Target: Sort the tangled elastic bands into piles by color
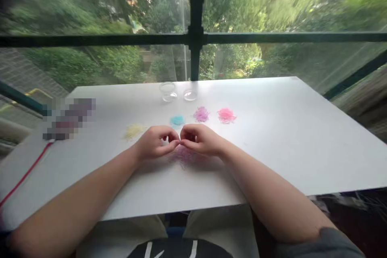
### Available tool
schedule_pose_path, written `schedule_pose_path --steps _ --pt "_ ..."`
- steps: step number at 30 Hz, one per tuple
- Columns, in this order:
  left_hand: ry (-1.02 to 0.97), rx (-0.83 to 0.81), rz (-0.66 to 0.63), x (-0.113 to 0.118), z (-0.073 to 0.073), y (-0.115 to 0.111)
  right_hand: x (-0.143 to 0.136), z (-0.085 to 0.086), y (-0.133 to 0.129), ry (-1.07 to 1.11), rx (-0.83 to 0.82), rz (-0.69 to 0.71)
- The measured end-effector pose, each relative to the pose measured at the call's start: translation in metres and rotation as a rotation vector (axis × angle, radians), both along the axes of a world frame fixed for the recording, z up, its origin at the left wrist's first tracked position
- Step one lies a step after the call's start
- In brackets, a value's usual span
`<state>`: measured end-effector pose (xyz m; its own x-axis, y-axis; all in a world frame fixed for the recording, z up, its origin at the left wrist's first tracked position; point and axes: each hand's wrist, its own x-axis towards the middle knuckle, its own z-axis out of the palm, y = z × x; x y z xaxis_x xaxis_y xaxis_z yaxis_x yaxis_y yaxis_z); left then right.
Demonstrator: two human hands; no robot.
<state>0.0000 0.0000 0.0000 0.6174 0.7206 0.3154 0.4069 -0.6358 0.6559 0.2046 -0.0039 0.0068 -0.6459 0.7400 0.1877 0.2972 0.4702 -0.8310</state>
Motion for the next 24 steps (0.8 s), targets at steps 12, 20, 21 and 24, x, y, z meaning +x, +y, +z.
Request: schedule_pose_path --steps 12,20,21,24 --pt "-0.002 -0.018 -0.013 -0.0019 0.0013 0.0001 0.0041 0.0017 0.0006 0.021 -0.001 0.003" --pt "-0.007 -0.012 -0.007 -0.0021 0.0002 0.0006 0.0048 0.0016 0.0013 0.032 0.009 -0.005" --pt "-0.009 -0.009 -0.008 -0.0018 0.0004 0.0003 0.0051 0.0017 0.0012 0.029 0.013 -0.003" --pt "-0.015 -0.002 -0.008 -0.0013 0.0010 -0.0005 0.0062 0.0029 0.0007 0.020 0.031 0.001"
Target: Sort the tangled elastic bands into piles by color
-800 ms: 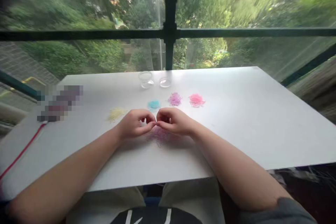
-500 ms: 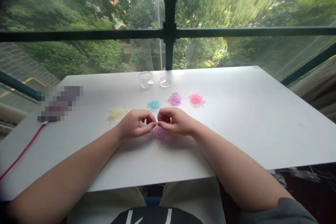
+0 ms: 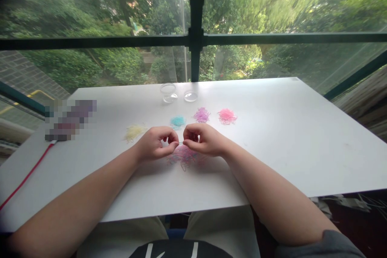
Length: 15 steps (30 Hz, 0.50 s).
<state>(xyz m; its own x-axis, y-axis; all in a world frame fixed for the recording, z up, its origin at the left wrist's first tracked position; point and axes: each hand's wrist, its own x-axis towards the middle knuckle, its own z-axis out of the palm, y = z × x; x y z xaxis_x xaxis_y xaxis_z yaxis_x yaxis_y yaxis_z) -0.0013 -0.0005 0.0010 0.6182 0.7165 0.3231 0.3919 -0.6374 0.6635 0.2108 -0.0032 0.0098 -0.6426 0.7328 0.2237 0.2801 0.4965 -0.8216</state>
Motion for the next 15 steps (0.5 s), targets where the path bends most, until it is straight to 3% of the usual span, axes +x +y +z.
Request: schedule_pose_path --steps 15 --pt "-0.001 0.023 0.006 -0.002 0.002 0.002 0.011 0.002 0.009 -0.009 0.032 -0.027"
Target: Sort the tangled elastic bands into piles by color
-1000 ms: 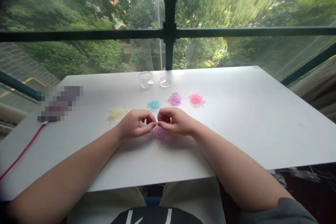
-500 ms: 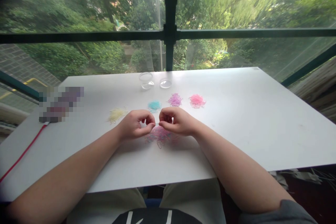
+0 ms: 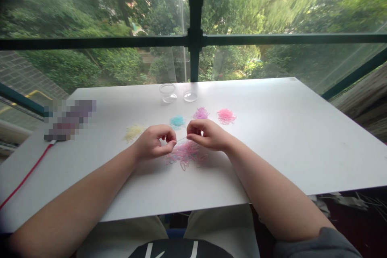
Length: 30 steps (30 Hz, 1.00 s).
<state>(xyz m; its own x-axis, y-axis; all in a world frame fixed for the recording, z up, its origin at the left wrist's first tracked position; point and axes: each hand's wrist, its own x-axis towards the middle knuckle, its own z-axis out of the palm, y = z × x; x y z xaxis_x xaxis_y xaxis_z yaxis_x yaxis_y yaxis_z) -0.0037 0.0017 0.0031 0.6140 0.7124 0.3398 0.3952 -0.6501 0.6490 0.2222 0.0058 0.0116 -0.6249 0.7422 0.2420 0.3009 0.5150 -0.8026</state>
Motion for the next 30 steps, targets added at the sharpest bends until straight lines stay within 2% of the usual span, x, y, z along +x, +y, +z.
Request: schedule_pose_path --steps 8,10,14,16,22,30 --pt "-0.020 0.026 0.035 -0.003 0.001 0.002 0.022 -0.003 0.017 0.198 -0.030 -0.240" --pt "-0.018 0.021 0.030 -0.003 0.001 0.001 0.019 -0.003 0.015 0.178 -0.042 -0.196" --pt "-0.013 0.025 0.014 -0.001 0.000 0.000 0.002 -0.004 0.002 0.037 -0.061 0.006" --pt "-0.009 0.028 0.013 0.000 0.000 0.000 -0.006 -0.005 -0.004 0.008 -0.047 0.062" --pt "-0.004 0.036 0.000 0.001 -0.002 0.000 -0.014 -0.008 -0.008 0.033 0.037 -0.012" --pt "-0.009 0.031 0.007 0.001 -0.003 0.001 -0.015 -0.009 -0.009 0.033 0.050 -0.007"
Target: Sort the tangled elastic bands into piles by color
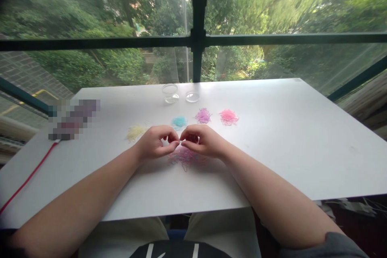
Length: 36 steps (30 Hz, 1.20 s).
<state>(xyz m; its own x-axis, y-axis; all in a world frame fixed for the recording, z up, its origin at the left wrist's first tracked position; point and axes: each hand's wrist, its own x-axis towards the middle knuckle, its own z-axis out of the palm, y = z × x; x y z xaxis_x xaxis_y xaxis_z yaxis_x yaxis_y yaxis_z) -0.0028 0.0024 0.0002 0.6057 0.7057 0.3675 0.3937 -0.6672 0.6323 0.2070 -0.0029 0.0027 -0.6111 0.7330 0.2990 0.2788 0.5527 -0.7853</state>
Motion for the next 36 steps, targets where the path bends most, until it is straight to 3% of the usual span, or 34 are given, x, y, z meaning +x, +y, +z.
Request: schedule_pose_path --steps 11,23,30,36 --pt "-0.003 -0.029 0.008 0.0008 -0.0001 -0.0008 -0.0020 0.0007 0.0006 -0.018 0.087 -0.021" --pt "-0.004 -0.026 0.012 0.0014 0.0004 -0.0019 -0.0044 0.0016 -0.0025 -0.014 0.041 -0.022" --pt "-0.040 -0.024 0.077 0.0031 0.0022 -0.0043 -0.0049 0.0013 -0.0032 0.009 0.056 -0.039" --pt "-0.048 -0.022 0.041 0.0035 -0.0007 -0.0046 -0.0053 0.0011 -0.0031 0.010 0.080 -0.062"
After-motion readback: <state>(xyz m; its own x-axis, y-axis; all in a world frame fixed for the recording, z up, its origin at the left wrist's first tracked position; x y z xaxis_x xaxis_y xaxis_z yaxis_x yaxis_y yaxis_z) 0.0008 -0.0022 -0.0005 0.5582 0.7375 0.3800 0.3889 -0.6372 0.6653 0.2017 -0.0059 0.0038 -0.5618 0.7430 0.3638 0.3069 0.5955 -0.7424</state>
